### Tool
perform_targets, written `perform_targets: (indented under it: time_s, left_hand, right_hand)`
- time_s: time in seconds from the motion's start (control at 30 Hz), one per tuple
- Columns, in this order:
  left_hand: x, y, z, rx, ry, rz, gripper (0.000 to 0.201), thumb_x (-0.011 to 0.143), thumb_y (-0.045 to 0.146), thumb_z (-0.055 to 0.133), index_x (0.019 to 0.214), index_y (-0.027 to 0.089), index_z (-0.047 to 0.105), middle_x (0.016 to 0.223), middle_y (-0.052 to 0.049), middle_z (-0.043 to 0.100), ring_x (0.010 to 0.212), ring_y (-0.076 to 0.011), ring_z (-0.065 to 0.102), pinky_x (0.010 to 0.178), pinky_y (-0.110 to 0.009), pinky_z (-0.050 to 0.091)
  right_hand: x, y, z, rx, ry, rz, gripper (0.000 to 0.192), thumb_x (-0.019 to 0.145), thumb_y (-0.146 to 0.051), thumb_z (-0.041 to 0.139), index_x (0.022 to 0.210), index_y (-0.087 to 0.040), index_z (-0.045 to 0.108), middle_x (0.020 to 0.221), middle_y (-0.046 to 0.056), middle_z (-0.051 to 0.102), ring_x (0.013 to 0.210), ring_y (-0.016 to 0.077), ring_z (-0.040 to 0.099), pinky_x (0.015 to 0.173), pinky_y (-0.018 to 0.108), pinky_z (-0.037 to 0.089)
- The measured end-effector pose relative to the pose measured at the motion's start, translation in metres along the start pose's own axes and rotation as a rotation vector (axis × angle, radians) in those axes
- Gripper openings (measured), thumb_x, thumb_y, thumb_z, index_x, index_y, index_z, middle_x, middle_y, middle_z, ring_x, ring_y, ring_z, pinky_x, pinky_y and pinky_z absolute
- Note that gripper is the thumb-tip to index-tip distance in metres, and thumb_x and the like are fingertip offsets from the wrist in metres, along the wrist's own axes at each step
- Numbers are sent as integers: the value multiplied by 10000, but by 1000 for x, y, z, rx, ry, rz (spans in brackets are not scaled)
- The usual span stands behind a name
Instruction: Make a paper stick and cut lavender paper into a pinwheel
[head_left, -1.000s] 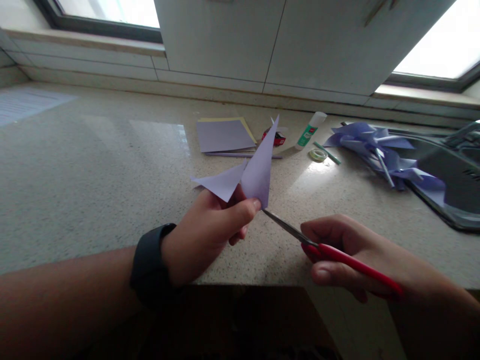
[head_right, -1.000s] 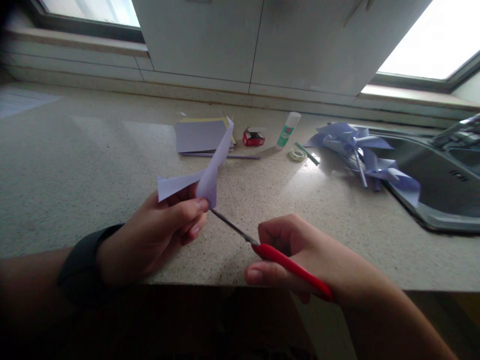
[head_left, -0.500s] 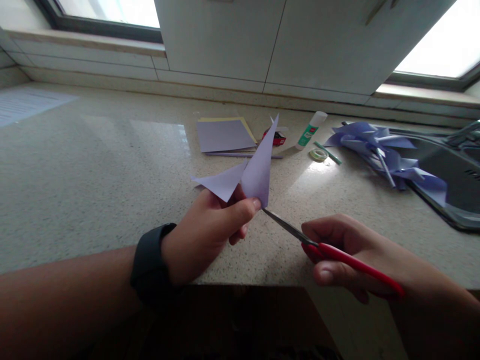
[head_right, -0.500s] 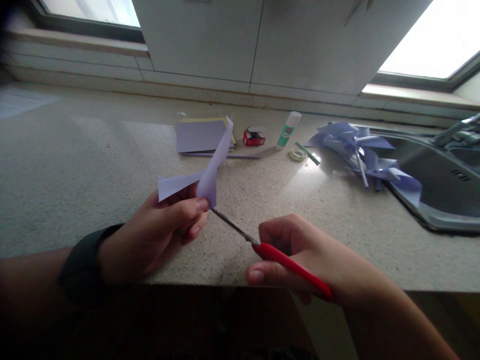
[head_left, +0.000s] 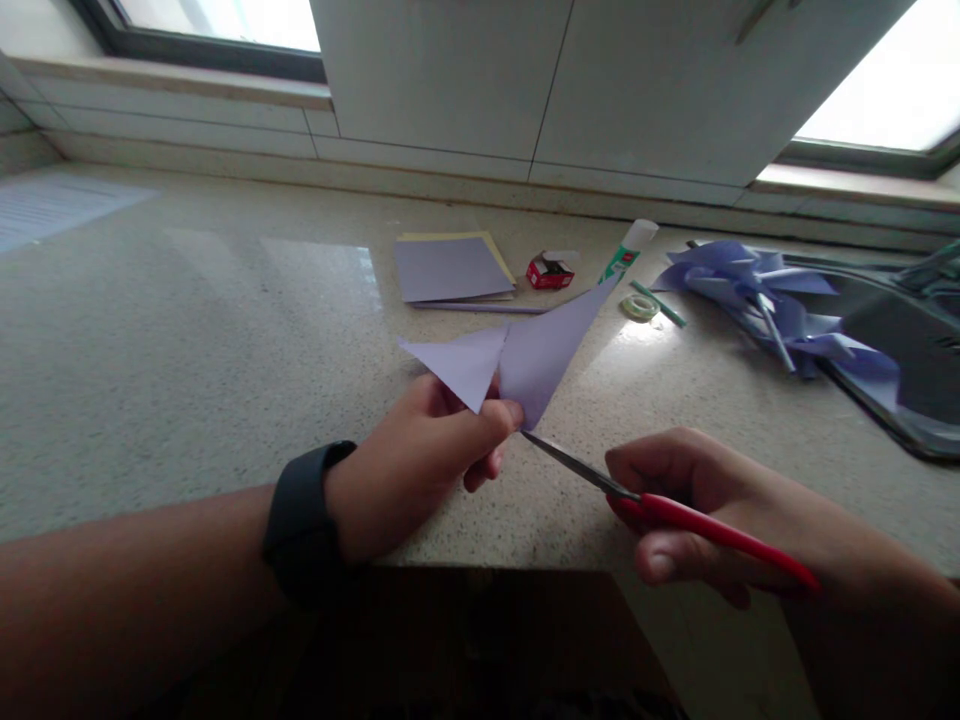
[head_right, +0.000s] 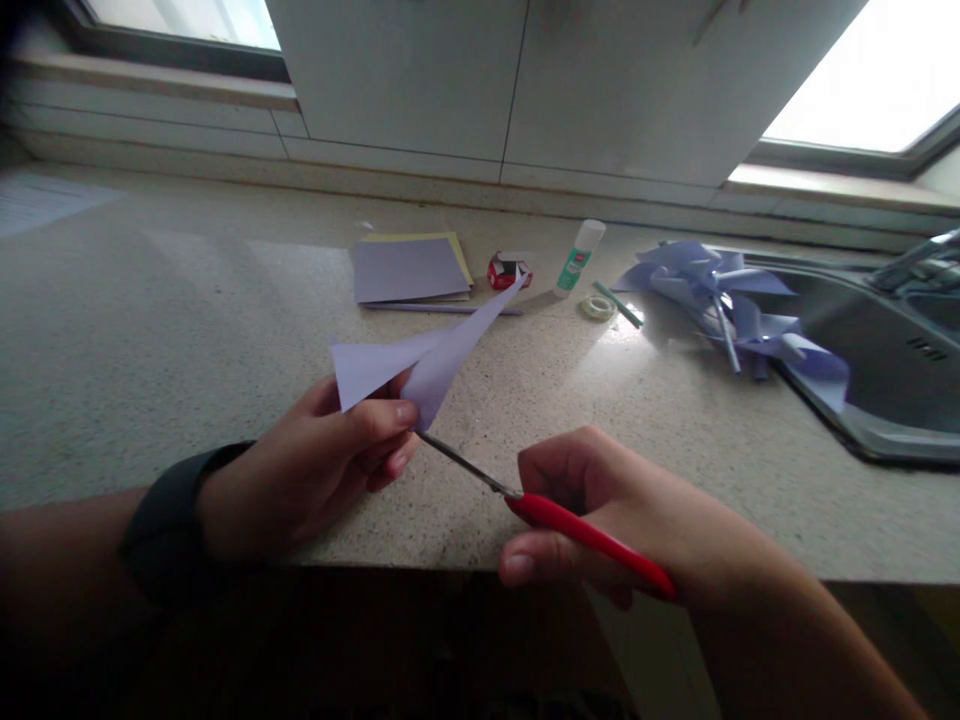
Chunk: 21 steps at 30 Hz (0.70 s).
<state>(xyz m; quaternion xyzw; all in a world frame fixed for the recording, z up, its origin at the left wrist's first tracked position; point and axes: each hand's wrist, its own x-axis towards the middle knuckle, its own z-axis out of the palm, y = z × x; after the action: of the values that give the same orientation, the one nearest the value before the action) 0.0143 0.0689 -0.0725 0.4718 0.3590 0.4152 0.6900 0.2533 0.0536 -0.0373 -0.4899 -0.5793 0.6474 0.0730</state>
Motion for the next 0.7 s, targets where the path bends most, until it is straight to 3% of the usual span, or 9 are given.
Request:
perform_targets:
  time_s: [0.4,0.7]
  left_hand:
    - [1,-1,-3,30,-21,-50,148,820,322,681,768,190,636,617,21,555,519,-101,513,474,-197,386]
    - [1,0,4,-72,30,-34,224,827,285,665,661,178,558,558,45,498,484,-72,465,446,-170,381]
  right_hand:
    - [1,1,0,-69,-37,-4,564,672,-588,835,630,-205,423,544,-79,398,461,52,315,369,170,206]
    - [-6,10,-5,-55,-41,-107,526,707,-499,840,645,-201,411,588,-78,355,536,71,287,434,203,181]
